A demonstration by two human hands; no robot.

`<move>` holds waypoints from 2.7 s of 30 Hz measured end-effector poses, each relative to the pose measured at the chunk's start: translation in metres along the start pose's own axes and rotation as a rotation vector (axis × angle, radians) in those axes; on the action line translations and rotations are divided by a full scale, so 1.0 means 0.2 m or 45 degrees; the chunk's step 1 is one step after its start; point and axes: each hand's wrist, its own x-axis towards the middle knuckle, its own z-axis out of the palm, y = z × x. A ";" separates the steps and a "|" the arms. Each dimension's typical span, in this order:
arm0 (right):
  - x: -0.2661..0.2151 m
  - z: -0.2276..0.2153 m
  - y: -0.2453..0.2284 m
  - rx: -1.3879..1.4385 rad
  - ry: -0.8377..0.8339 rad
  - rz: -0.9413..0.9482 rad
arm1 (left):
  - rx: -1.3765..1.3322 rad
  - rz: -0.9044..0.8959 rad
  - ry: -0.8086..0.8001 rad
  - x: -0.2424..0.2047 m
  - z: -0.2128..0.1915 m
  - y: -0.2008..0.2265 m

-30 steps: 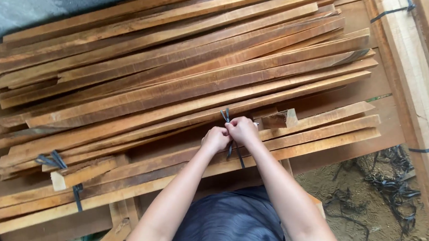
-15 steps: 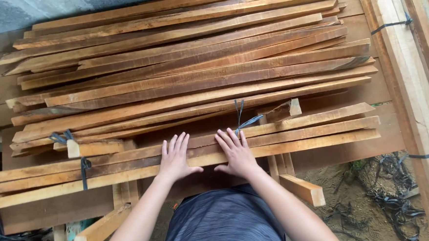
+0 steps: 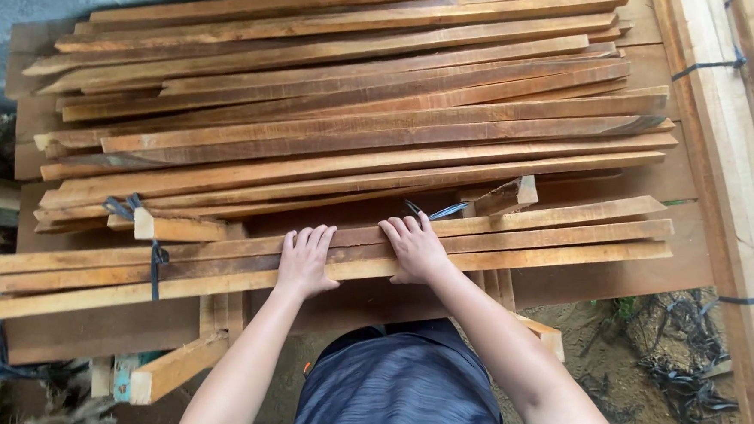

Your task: The recorder is organizing thin wooden strips and bundling them together using plastic ties on a workbench.

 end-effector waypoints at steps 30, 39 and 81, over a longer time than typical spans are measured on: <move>-0.12 -0.12 -0.25 0.219 0.116 0.117 | -0.079 -0.087 0.617 -0.41 0.09 0.26; -0.35 0.17 -0.42 0.259 0.349 0.213 | -0.258 0.026 0.445 -0.55 -0.01 0.14; -0.82 -0.02 -0.04 3.289 0.457 1.350 | -0.724 0.126 -1.114 0.55 -0.09 1.08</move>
